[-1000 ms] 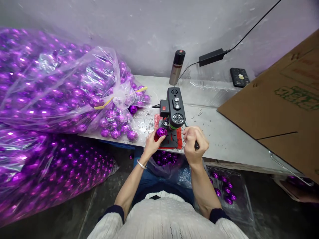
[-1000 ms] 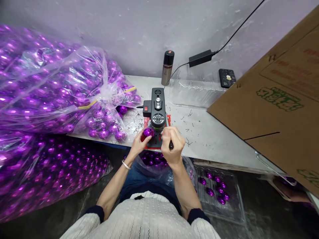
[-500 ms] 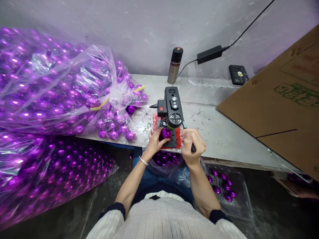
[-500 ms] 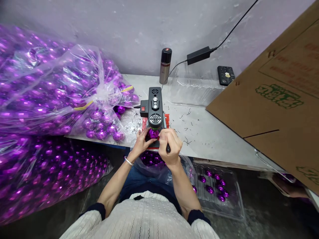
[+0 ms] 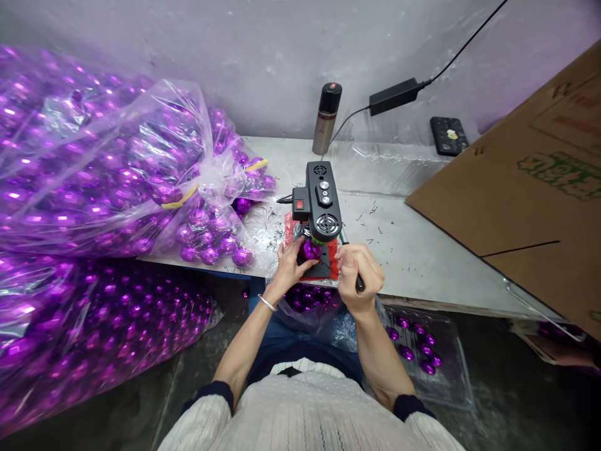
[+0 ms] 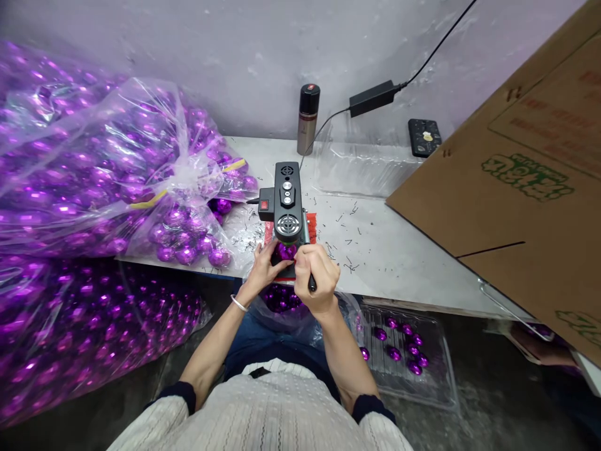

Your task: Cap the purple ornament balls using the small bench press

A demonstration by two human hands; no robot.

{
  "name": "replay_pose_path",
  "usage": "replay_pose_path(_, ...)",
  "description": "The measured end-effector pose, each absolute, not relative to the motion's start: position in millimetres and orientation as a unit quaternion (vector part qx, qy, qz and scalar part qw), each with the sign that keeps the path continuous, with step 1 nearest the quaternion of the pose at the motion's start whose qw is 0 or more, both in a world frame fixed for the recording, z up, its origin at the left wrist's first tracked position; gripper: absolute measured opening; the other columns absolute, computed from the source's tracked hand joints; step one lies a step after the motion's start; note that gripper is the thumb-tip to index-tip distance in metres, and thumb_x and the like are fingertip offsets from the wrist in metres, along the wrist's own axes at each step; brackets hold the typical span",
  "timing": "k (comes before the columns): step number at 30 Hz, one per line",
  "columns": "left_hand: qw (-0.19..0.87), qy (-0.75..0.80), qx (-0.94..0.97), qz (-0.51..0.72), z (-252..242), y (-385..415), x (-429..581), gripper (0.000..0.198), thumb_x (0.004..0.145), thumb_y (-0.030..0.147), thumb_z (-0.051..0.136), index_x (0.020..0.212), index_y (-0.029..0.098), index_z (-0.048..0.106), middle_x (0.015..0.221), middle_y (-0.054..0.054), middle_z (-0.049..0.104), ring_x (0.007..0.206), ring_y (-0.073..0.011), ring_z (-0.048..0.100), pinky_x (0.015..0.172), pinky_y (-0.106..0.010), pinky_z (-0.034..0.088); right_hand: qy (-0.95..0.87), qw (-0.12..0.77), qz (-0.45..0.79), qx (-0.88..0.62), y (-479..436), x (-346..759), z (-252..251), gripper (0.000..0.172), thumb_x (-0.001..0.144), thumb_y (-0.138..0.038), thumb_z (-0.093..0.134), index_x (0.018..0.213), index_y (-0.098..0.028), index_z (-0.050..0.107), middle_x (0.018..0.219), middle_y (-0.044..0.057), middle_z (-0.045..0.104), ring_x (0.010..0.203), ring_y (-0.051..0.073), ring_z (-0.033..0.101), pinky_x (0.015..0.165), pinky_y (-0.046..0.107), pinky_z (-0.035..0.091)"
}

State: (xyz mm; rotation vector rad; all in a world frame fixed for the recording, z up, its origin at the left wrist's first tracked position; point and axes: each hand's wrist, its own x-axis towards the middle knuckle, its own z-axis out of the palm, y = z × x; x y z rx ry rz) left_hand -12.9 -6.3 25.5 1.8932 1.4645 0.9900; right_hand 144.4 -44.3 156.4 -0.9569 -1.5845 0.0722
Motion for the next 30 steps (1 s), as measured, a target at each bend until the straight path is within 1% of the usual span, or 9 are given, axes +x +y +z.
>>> replay_pose_path(2, 0.272, 0.542, 0.698, 0.382, 23.0, -8.0, -11.5, 0.065, 0.086, 0.046, 0.077, 0.141, 0.023, 0.052, 0.137, -0.015, 0.066, 0.133, -0.032, 0.06, 0.124, -0.059, 0.028, -0.684, 0.604, 0.029, -0.408, -44.0, 144.4, 156.6, 0.025, 0.095, -0.009, 0.047, 0.077, -0.022, 0.056, 0.074, 0.001, 0.063, 0.069, 0.014, 0.062, 0.06, 0.028, 0.046)
replay_pose_path(5, 0.263, 0.53, 0.7, 0.4, 19.0, -9.3, -10.2, 0.062, 0.086, 0.048, 0.077, 0.138, 0.023, 0.056, 0.135, -0.014, 0.067, 0.13, -0.0309, 0.062, 0.122, -0.055, 0.034, -0.684, 0.608, 0.029, -0.403, -43.5, 144.5, 155.4, 0.025, 0.095, -0.008, 0.047, 0.076, -0.022, 0.056, 0.073, 0.001, 0.063, 0.069, 0.014, 0.062, 0.061, 0.029, 0.047)
replay_pose_path(9, 0.268, 0.5, 0.713, 0.411, 15.9, -6.9, -11.8, 0.063, 0.086, 0.05, 0.076, 0.139, 0.022, 0.057, 0.134, -0.015, 0.068, 0.128, -0.0312, 0.063, 0.115, -0.052, 0.045, -0.685, 0.608, 0.031, -0.4, -43.3, 145.5, 151.5, 0.024, 0.094, -0.008, 0.049, 0.077, -0.022, 0.057, 0.073, 0.0, 0.063, 0.07, 0.014, 0.063, 0.062, 0.029, 0.047)
replay_pose_path(11, 0.273, 0.49, 0.717, 0.414, 15.7, -5.7, -13.3, 0.063, 0.087, 0.051, 0.074, 0.14, 0.021, 0.057, 0.134, -0.015, 0.068, 0.127, -0.031, 0.064, 0.112, -0.051, 0.048, -0.686, 0.609, 0.027, -0.397, -43.5, 145.7, 149.1, 0.023, 0.094, -0.008, 0.049, 0.077, -0.022, 0.056, 0.073, 0.0, 0.064, 0.07, 0.015, 0.063, 0.062, 0.029, 0.048)
replay_pose_path(15, 0.277, 0.483, 0.719, 0.416, 15.9, -5.6, -15.0, 0.062, 0.088, 0.048, 0.074, 0.141, 0.02, 0.057, 0.135, -0.016, 0.068, 0.126, -0.0309, 0.064, 0.111, -0.051, 0.049, -0.685, 0.614, 0.004, -0.392, -43.8, 145.1, 139.5, 0.023, 0.094, -0.009, 0.048, 0.076, -0.022, 0.055, 0.072, 0.0, 0.063, 0.07, 0.015, 0.064, 0.061, 0.029, 0.049)
replay_pose_path(19, 0.279, 0.481, 0.719, 0.417, 15.5, -6.4, -15.1, 0.061, 0.088, 0.046, 0.075, 0.14, 0.02, 0.057, 0.136, -0.016, 0.067, 0.126, -0.031, 0.064, 0.111, -0.052, 0.049, -0.685, 0.62, -0.013, -0.383, -43.4, 144.1, 118.0, 0.022, 0.097, -0.014, 0.046, 0.079, -0.022, 0.055, 0.074, 0.0, 0.063, 0.069, 0.014, 0.064, 0.06, 0.028, 0.049)
replay_pose_path(26, 0.281, 0.485, 0.71, 0.426, 12.2, -6.3, -13.3, 0.061, 0.087, 0.047, 0.076, 0.139, 0.02, 0.058, 0.135, -0.016, 0.068, 0.126, -0.0309, 0.065, 0.111, -0.051, 0.049, -0.658, 0.653, -0.015, -0.376, -39.7, 141.5, 84.8, 0.024, 0.101, -0.022, 0.044, 0.079, -0.023, 0.055, 0.077, 0.001, 0.062, 0.066, 0.014, 0.061, 0.059, 0.029, 0.051)
replay_pose_path(30, 0.278, 0.474, 0.71, 0.44, 10.1, -6.1, -12.8, 0.062, 0.087, 0.049, 0.075, 0.138, 0.018, 0.059, 0.134, -0.017, 0.069, 0.125, -0.0312, 0.065, 0.11, -0.051, 0.049, -0.647, 0.668, -0.022, -0.367, -37.2, 140.2, 78.2, 0.026, 0.101, -0.025, 0.043, 0.078, -0.023, 0.055, 0.076, 0.001, 0.063, 0.063, 0.014, 0.06, 0.062, 0.033, 0.052)
